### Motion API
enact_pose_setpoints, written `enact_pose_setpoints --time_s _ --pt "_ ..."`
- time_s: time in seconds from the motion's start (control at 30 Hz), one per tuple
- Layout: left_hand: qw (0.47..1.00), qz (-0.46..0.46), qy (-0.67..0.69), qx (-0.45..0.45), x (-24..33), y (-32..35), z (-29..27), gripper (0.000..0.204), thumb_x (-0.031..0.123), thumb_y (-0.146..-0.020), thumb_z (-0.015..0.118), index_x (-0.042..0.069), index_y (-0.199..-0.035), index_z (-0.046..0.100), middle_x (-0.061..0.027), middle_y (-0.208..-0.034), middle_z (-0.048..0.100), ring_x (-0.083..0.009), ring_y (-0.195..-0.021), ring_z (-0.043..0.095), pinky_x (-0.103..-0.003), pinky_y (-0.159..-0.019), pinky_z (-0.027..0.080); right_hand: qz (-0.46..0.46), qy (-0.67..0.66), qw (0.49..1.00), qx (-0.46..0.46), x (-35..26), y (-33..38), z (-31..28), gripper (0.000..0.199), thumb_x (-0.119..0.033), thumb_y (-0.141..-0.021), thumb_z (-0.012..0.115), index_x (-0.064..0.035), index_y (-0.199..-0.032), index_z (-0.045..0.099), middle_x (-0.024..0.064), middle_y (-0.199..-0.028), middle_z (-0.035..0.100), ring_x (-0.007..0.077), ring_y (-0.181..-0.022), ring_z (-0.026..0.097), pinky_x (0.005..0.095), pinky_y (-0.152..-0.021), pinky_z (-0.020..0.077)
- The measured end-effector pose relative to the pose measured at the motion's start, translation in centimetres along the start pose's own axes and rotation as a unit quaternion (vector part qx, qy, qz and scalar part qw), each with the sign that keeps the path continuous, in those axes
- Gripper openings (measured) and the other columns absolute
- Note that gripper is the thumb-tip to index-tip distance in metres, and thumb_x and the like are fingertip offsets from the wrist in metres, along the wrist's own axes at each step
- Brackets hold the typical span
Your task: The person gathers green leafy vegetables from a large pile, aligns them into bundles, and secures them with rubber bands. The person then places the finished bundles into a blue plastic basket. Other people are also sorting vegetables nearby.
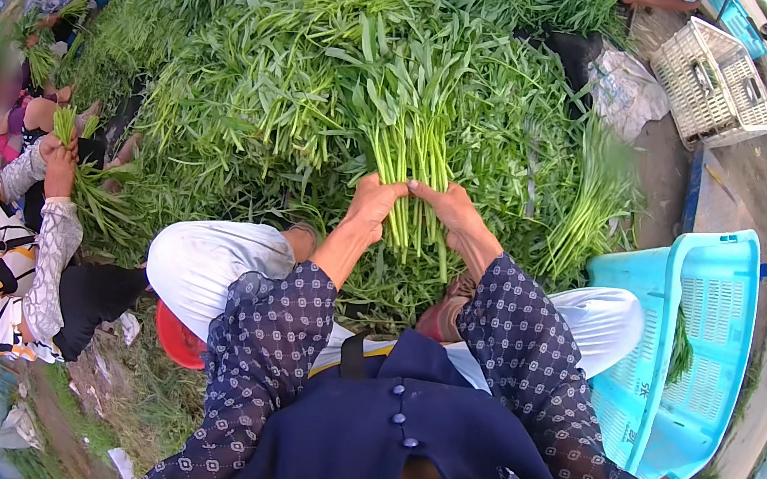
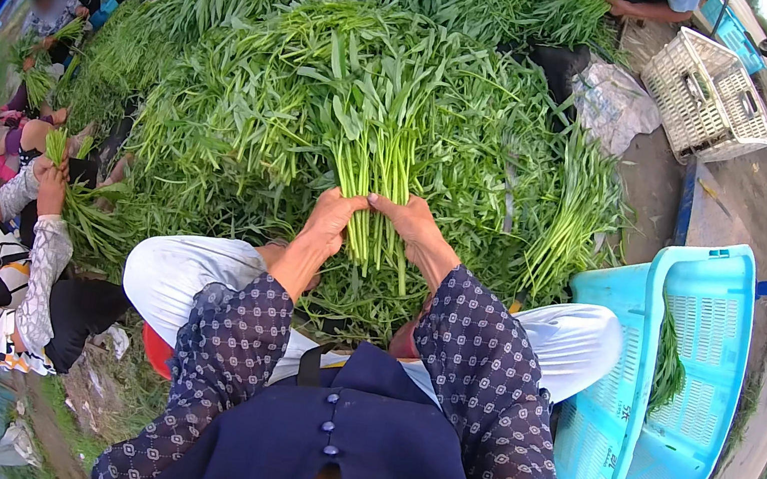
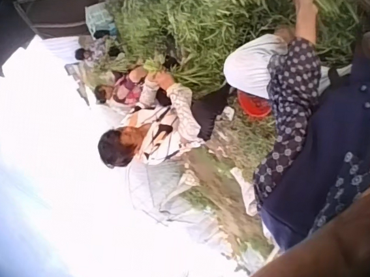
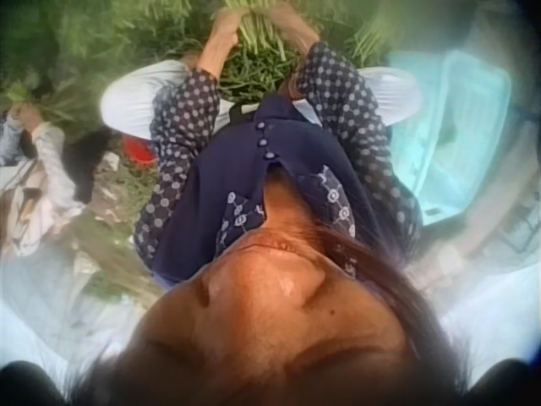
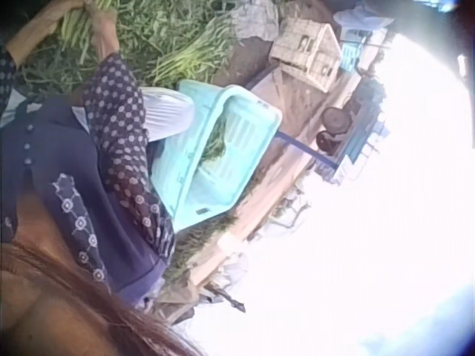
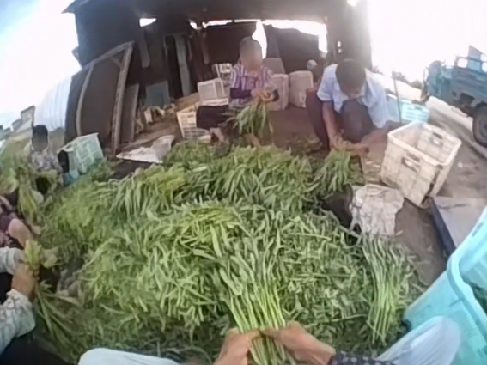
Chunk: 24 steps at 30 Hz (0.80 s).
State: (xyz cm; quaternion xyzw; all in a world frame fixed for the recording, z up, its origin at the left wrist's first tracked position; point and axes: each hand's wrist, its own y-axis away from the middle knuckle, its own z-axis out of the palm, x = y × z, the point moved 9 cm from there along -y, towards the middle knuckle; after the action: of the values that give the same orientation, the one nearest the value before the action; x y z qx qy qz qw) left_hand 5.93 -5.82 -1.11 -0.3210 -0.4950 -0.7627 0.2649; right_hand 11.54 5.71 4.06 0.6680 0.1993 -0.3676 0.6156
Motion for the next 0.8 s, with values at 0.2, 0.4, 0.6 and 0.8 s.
enact_pose_setpoints --time_s 0.2,0.4,0.6,0.8 --pt "0.999 -0.008 0.025 -0.037 0.3 0.8 -0.3 0.023 0.003 -0.086 0.061 -0.003 -0.109 0.059 -0.0103 -0.098 0.066 -0.0202 -0.088 0.066 -0.034 -0.075 0.055 -0.001 -0.140 0.990 -0.005 1.3 -1.2 0.6 0.022 -0.013 -0.092 0.062 0.0019 -0.108 0.059 0.0129 -0.092 0.068 0.0204 -0.073 0.067 0.0355 -0.059 0.0586" --pt "0.992 0.017 0.080 -0.096 7.9 4.8 -2.0 0.027 0.006 -0.090 0.061 -0.006 -0.111 0.048 -0.0246 -0.105 0.064 -0.0220 -0.078 0.070 -0.040 -0.074 0.062 -0.080 -0.232 0.966 -0.084 -3.7 0.2 -5.8 0.020 -0.015 -0.100 0.049 0.0007 -0.112 0.046 0.0076 -0.089 0.061 0.0113 -0.061 0.058 0.0286 -0.052 0.0552" --pt "0.945 -0.002 -0.313 -0.095 17.0 9.8 -4.9 0.026 0.015 -0.097 0.054 0.001 -0.117 0.045 -0.0124 -0.074 0.063 -0.0034 -0.042 0.044 -0.019 -0.037 0.039 -0.156 0.217 0.963 -0.026 -10.6 5.1 -14.5 0.023 -0.019 -0.100 0.048 -0.0014 -0.115 0.046 0.0022 -0.073 0.057 0.0048 -0.046 0.044 0.0220 -0.043 0.0440" --pt "0.902 -0.015 -0.408 -0.141 21.4 11.2 -4.3 0.032 0.008 -0.095 0.051 0.002 -0.126 0.043 -0.0109 -0.068 0.062 -0.0043 -0.034 0.040 -0.019 -0.028 0.032 -0.115 0.358 0.927 0.005 -11.3 7.7 -17.5 0.026 -0.012 -0.097 0.048 0.0038 -0.117 0.045 0.0046 -0.066 0.057 0.0106 -0.044 0.049 0.0276 -0.043 0.0436"
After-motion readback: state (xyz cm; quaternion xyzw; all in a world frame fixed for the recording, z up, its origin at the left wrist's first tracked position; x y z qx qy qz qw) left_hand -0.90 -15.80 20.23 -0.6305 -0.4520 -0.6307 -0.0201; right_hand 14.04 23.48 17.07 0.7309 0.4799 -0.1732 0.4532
